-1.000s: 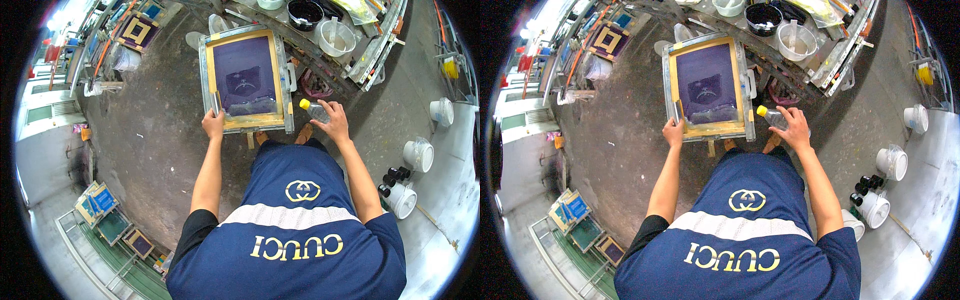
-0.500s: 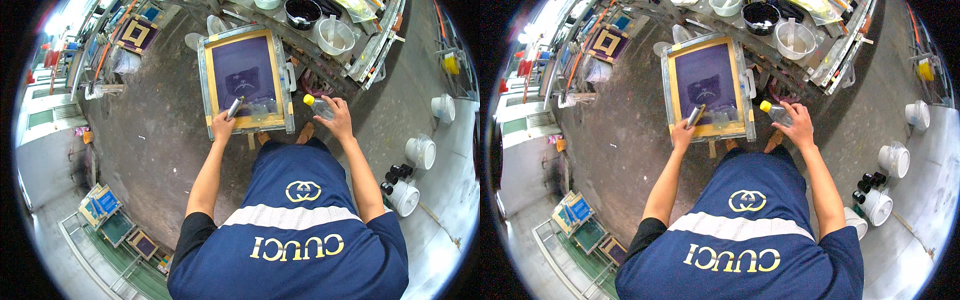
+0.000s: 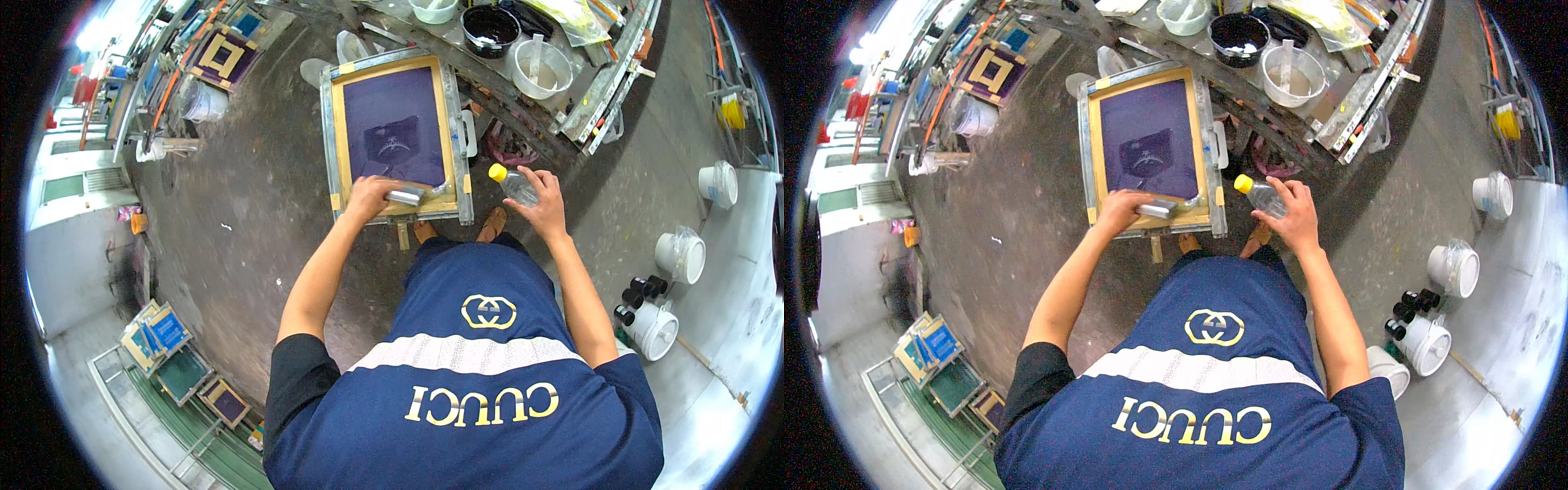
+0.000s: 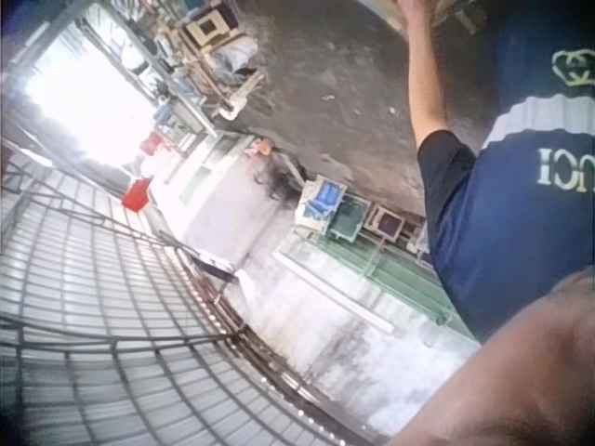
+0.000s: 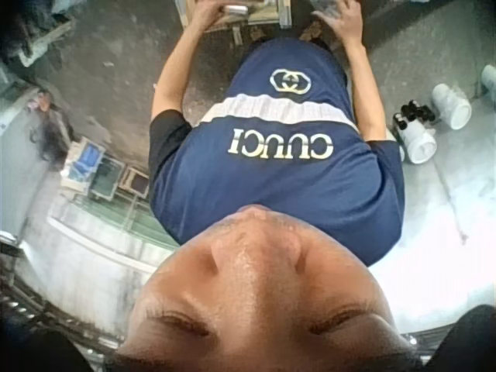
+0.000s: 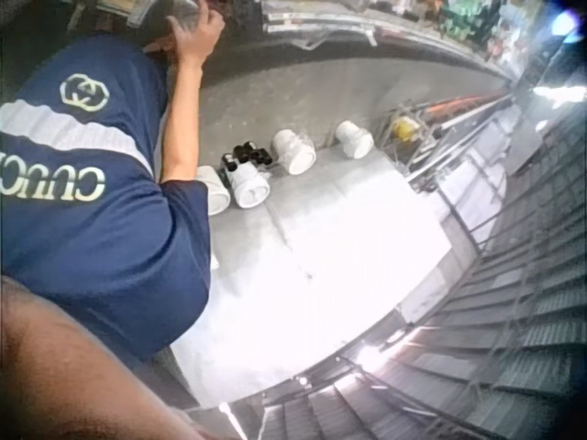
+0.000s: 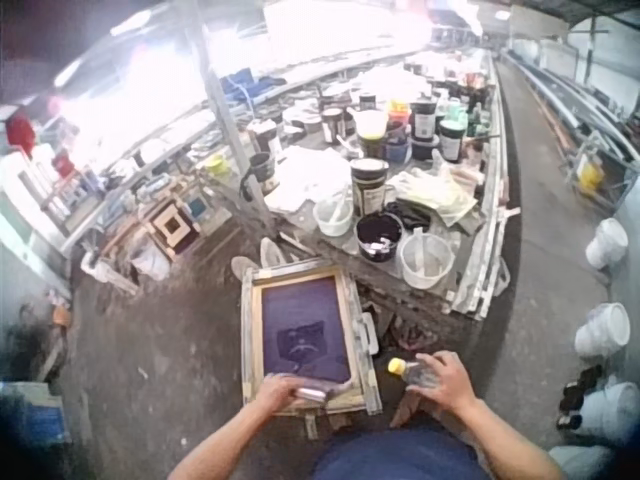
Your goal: The person prepares a screen printing frame with purple ink, pours a liquid onto the squeegee, and then pulls the squeegee across the screen to print a design onto a dark fabric on a conveyor belt.
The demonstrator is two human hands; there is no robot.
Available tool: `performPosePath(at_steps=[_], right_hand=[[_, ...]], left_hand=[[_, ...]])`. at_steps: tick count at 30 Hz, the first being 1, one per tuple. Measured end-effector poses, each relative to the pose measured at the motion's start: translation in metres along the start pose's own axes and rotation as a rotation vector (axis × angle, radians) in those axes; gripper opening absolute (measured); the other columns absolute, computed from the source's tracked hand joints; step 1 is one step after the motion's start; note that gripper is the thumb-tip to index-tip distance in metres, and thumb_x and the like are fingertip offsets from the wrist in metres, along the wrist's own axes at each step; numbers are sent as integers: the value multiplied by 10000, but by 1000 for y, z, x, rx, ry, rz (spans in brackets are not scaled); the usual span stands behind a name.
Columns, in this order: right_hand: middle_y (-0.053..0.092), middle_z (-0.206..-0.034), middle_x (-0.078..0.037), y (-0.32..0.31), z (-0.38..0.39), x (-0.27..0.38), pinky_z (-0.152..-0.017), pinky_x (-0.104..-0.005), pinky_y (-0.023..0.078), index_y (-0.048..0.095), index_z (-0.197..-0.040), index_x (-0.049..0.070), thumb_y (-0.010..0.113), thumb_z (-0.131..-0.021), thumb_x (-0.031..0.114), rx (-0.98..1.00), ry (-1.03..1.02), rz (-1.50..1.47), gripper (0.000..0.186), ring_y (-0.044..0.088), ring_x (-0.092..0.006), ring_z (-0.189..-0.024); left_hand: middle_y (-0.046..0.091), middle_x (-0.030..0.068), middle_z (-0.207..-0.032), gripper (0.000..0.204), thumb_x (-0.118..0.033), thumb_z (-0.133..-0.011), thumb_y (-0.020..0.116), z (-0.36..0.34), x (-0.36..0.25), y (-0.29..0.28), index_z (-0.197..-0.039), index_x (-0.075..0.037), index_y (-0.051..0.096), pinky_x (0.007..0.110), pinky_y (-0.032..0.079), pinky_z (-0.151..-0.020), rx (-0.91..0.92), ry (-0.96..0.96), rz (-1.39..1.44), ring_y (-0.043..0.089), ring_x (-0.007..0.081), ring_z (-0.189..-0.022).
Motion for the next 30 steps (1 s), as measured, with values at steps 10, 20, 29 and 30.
performPosePath(at_steps=[10,20,29,30], right_hand=[[608,-1122,-97,-12,43,-38,-947,-434,522,663,-1374,200,919,-715,402,-29,162,27,735,596,-308,-1075],[610,-1145,-87,-12,23,-17,-981,-431,500,661,-1385,190,923,-729,371,-16,93,-28,729,592,-294,-1097],[608,-1146,-86,-10,22,-20,-975,-429,503,659,-1390,186,923,-734,361,-7,95,-37,728,594,-294,-1094],[607,-1147,-87,-10,24,-21,-974,-428,503,658,-1390,186,923,-734,362,-7,100,-27,729,594,-294,-1095]], left_hand=[[620,115,-637,290,-287,-784,782,66,47,6,-791,-26,657,393,455,-587,-508,-793,379,551,169,-581],[724,115,-703,270,-244,-786,774,-34,-56,25,-849,17,746,385,518,-634,-621,-765,826,669,179,-630],[736,119,-727,276,-245,-774,785,-16,-39,83,-846,19,749,379,511,-627,-565,-730,902,654,116,-667],[732,125,-726,267,-241,-775,782,-12,-33,68,-857,12,751,380,511,-624,-586,-704,861,658,130,-657]])
Point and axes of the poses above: each hand's wrist, its own z-axis away from the middle knuckle, its own y-axis out of the palm, x = y × z, the point moved 7 cm from there along -z, towards the middle knuckle
